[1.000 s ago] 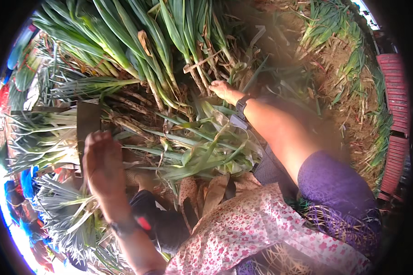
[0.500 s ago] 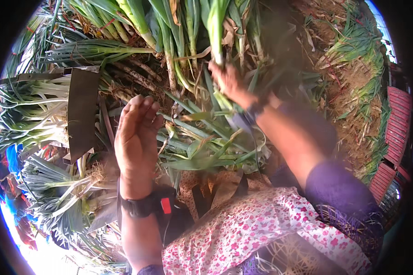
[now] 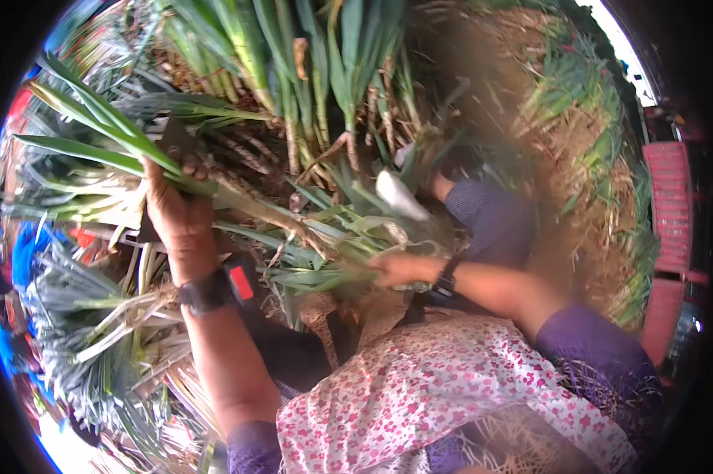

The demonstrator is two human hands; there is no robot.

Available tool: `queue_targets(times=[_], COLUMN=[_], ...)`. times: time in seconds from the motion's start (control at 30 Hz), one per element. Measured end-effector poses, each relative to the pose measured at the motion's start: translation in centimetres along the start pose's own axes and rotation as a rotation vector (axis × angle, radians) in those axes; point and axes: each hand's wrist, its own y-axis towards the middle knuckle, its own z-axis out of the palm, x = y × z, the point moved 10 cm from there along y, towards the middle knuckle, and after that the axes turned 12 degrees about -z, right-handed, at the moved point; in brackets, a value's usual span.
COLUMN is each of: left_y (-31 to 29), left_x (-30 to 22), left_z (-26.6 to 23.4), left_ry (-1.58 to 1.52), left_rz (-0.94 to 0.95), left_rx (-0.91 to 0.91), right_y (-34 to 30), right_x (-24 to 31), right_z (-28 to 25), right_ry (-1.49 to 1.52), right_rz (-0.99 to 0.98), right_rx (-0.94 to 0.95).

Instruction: The person peels the outer layers from green onions by hand and places the cleaned onions into a metal tray. Once the tray is full, they trim the roots using a blade and secure the bundle with a red tie.

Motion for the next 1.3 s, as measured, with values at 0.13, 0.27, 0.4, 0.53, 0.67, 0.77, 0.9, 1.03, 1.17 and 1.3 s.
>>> queue_targets(times=[0.13, 0.27, 0.4, 0.53, 0.67, 0.77, 0.9, 1.03, 1.17, 1.3], left_y=[-1.2, -1.3, -1.8, -3.2, -3.2, -4.0, -3.5, -4.1, -3.4, -4.6], left_x=[1.1, 3.6, 3.7, 4.4, 3.8, 2.8, -0.6, -0.1, 3.7, 3.3], left_z=[-1.3, -1.2, -0.6, 0.5, 3.1, 1.4, 0.8, -0.3, 0.6, 5.3], left_ry=[0.057, -0.002, 0.212, 0.501, 0.118, 0.103, 0.366, 0.114, 0.187, 0.315], left_rz=[0.065, -0.023, 0.016, -0.028, 0.107, 0.003, 0.098, 0.148, -0.024, 0.042], left_rx=[-0.263, -0.089, -0.05, -0.258, 0.059, 0.022, -0.1, -0.11, -0.03, 0.083], right_y=[-2.0, 3.2, 7.8, 6.3, 5.9, 5.2, -4.8, 0.4, 5.3, 6.4], right_x=[-2.3, 12.7, 23.7, 24.3, 18.7, 9.4, -8.4, 8.2, 24.7, 24.1], right_z=[-4.5, -16.5, -18.4, -19.8, -17.7, -13.7, -13.8, -14.8, -14.9, -17.0], right_ry=[0.078, 0.408, 0.371, 0.123, 0.628, 0.571, -0.36, 0.184, -0.081, 0.115], right_rz=[-0.045, -0.471, -0.651, -0.575, -0.232, 0.134, 0.617, -0.344, -0.537, -0.531], right_rx=[-0.273, -0.678, -0.638, -0.972, -0.92, -0.885, -0.696, -1.072, -0.909, -0.925])
